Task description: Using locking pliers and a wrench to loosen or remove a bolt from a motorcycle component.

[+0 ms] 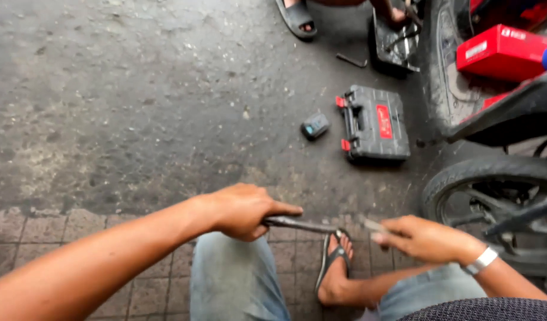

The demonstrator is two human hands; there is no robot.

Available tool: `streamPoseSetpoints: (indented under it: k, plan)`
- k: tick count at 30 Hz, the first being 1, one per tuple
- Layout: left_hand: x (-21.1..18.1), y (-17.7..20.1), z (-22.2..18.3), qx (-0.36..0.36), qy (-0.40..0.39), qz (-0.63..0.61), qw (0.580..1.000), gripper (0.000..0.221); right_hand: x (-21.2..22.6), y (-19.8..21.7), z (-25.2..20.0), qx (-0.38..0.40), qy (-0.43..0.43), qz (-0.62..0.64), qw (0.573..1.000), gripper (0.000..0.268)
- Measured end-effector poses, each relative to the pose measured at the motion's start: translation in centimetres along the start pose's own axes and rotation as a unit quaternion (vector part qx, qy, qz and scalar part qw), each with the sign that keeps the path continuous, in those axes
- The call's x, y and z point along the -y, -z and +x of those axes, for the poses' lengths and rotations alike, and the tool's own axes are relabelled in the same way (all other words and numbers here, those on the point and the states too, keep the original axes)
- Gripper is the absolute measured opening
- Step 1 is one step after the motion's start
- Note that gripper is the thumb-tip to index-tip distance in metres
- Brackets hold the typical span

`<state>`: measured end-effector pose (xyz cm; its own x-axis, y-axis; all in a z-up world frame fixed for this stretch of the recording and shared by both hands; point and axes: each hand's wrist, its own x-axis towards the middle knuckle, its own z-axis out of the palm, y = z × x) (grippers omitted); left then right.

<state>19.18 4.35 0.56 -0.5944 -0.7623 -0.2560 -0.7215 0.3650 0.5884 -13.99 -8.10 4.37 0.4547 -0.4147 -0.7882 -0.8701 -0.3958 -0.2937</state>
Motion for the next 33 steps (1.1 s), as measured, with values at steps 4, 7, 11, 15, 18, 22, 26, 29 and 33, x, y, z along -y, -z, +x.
streamPoseSetpoints:
  k: [4,7,11,15,18,22,26,29,33]
  plan:
    - [0.6,-1.4,0.7,-0.078,0.033,-0.077,0.993,0.078,1.9,1.5,-1.0,-0.107,-0.032,0.023,0.994,0.03]
    - [-0.4,-1.9,1.1,-0.135,-0.019,-0.191,0.972,0.068,1.3,0.1,-1.7,-0.266,-0.04,0.211,0.94,0.04]
    - [-1.6,-1.6,1.3,-0.117,-0.011,-0.4,0.909,0.058,0.0,-0.2,-2.1,-0.384,0.105,0.299,0.867,0.016]
    - [-2.6,-2.7,2.4,-0.04,-0.026,-0.558,0.828,0.06,2.0,0.6,-3.0,-0.322,0.218,0.355,0.85,0.054]
    - [-3.1,-3.9,3.4,-0.046,-0.063,-0.617,0.783,0.052,3.7,0.6,-3.1,-0.414,0.26,0.135,0.862,0.018]
    - [-3.7,-4.7,3.8,-0.042,-0.059,-0.671,0.738,0.045,3.6,0.3,-2.6,-0.455,0.246,0.117,0.848,0.02]
    - [-4.5,-5.3,4.8,-0.071,-0.076,-0.668,0.736,0.042,4.2,0.4,-2.6,-0.501,0.262,0.068,0.822,0.016]
    - [-5.4,-5.8,5.4,-0.097,-0.086,-0.686,0.716,0.037,5.2,0.8,-2.7,-0.544,0.292,-0.004,0.786,0.015]
    - [-6.6,-7.5,6.4,-0.108,-0.086,-0.725,0.675,0.021,5.4,1.0,-2.8,-0.567,0.285,-0.056,0.771,0.016]
